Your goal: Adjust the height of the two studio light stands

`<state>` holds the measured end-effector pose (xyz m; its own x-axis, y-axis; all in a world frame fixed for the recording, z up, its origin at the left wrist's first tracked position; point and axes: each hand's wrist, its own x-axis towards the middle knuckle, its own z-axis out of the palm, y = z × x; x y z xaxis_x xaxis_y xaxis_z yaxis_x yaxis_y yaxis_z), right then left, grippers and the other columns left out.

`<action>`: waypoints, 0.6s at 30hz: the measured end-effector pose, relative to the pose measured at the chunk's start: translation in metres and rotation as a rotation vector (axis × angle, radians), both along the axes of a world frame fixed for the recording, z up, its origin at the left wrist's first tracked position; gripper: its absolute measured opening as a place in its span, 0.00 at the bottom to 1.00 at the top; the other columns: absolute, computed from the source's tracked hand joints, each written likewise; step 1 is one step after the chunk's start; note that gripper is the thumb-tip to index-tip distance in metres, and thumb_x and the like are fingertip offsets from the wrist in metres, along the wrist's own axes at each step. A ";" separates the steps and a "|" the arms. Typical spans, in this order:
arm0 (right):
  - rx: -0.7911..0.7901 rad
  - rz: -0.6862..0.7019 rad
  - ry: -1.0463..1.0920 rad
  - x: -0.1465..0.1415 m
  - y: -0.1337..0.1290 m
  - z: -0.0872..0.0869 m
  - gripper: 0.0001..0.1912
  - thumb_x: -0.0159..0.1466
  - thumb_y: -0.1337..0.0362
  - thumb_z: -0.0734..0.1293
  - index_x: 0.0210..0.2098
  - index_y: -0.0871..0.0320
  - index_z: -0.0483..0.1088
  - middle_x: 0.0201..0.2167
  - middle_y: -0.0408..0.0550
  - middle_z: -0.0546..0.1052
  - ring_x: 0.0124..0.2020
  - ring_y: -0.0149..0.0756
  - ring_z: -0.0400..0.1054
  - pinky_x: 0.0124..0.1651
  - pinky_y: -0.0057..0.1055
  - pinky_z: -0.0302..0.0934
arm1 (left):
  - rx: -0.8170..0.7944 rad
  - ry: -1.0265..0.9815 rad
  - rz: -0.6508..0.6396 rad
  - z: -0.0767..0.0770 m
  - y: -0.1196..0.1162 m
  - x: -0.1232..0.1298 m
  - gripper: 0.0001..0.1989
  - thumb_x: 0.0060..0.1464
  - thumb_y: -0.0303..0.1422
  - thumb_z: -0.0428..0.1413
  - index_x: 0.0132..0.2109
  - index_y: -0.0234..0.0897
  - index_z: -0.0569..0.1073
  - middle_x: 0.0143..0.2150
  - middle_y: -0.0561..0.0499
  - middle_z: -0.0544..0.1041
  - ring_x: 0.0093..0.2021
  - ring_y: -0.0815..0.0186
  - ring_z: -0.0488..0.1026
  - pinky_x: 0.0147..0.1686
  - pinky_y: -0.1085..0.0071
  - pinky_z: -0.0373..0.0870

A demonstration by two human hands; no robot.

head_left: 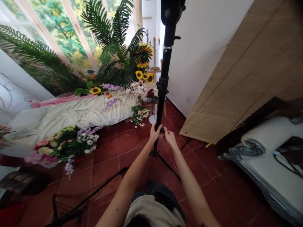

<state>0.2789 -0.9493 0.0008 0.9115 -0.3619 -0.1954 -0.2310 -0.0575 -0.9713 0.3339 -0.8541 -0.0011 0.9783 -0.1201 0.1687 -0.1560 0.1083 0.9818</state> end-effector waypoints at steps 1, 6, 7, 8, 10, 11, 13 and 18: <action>-0.048 -0.010 -0.001 -0.001 0.001 0.001 0.28 0.61 0.39 0.54 0.24 0.56 0.65 0.23 0.55 0.78 0.23 0.40 0.73 0.29 0.31 0.65 | -0.006 0.026 0.007 -0.009 0.008 -0.006 0.20 0.49 0.41 0.57 0.47 0.35 0.70 0.47 0.44 0.75 0.46 0.67 0.72 0.46 0.73 0.68; -0.295 -0.088 0.018 -0.007 0.007 0.007 0.28 0.62 0.39 0.52 0.25 0.56 0.63 0.20 0.50 0.78 0.16 0.33 0.69 0.29 0.29 0.61 | 0.064 0.334 -0.079 -0.078 0.085 -0.051 0.18 0.45 0.40 0.58 0.41 0.32 0.74 0.40 0.42 0.78 0.41 0.63 0.75 0.44 0.67 0.70; -0.314 -0.101 0.018 -0.009 0.009 0.008 0.27 0.62 0.39 0.52 0.25 0.55 0.62 0.19 0.49 0.77 0.16 0.33 0.68 0.29 0.28 0.60 | 0.096 0.417 -0.097 -0.094 0.106 -0.064 0.18 0.44 0.41 0.58 0.38 0.32 0.74 0.37 0.43 0.79 0.37 0.63 0.76 0.42 0.66 0.71; -0.315 -0.111 0.015 -0.010 0.011 0.009 0.27 0.61 0.38 0.52 0.25 0.55 0.62 0.19 0.49 0.77 0.15 0.33 0.67 0.28 0.28 0.60 | 0.130 0.498 -0.094 -0.108 0.129 -0.077 0.18 0.43 0.42 0.59 0.36 0.32 0.75 0.34 0.44 0.79 0.35 0.63 0.76 0.40 0.65 0.71; -0.262 -0.118 -0.005 -0.011 0.013 0.010 0.28 0.60 0.38 0.53 0.24 0.56 0.62 0.19 0.50 0.77 0.15 0.33 0.66 0.26 0.28 0.59 | 0.174 0.602 -0.023 -0.131 0.177 -0.107 0.18 0.40 0.44 0.60 0.34 0.32 0.75 0.30 0.46 0.78 0.33 0.62 0.76 0.38 0.66 0.71; -0.213 -0.115 -0.007 -0.011 0.014 0.010 0.28 0.59 0.37 0.54 0.23 0.56 0.62 0.19 0.51 0.77 0.15 0.33 0.66 0.25 0.28 0.58 | 0.177 0.630 0.030 -0.139 0.202 -0.123 0.19 0.39 0.44 0.60 0.33 0.32 0.75 0.29 0.47 0.78 0.33 0.62 0.76 0.37 0.66 0.71; -0.102 -0.134 -0.019 -0.011 0.014 0.005 0.29 0.56 0.36 0.57 0.22 0.58 0.63 0.18 0.52 0.77 0.14 0.32 0.63 0.23 0.28 0.58 | 0.202 0.710 0.154 -0.149 0.250 -0.154 0.19 0.36 0.45 0.61 0.30 0.33 0.75 0.27 0.48 0.78 0.31 0.62 0.76 0.35 0.67 0.71; 0.215 -0.308 -0.041 -0.010 0.022 -0.027 0.22 0.54 0.43 0.60 0.25 0.57 0.64 0.15 0.46 0.74 0.11 0.32 0.59 0.16 0.29 0.54 | 0.145 0.787 0.552 -0.138 0.357 -0.227 0.17 0.35 0.45 0.62 0.27 0.35 0.74 0.23 0.51 0.76 0.27 0.62 0.75 0.31 0.67 0.71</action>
<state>0.2693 -0.9273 -0.0264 0.7752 -0.5746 -0.2625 -0.1668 0.2147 -0.9623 0.1068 -0.4968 -0.1391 0.7297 0.4215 -0.5385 0.5587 0.0864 0.8248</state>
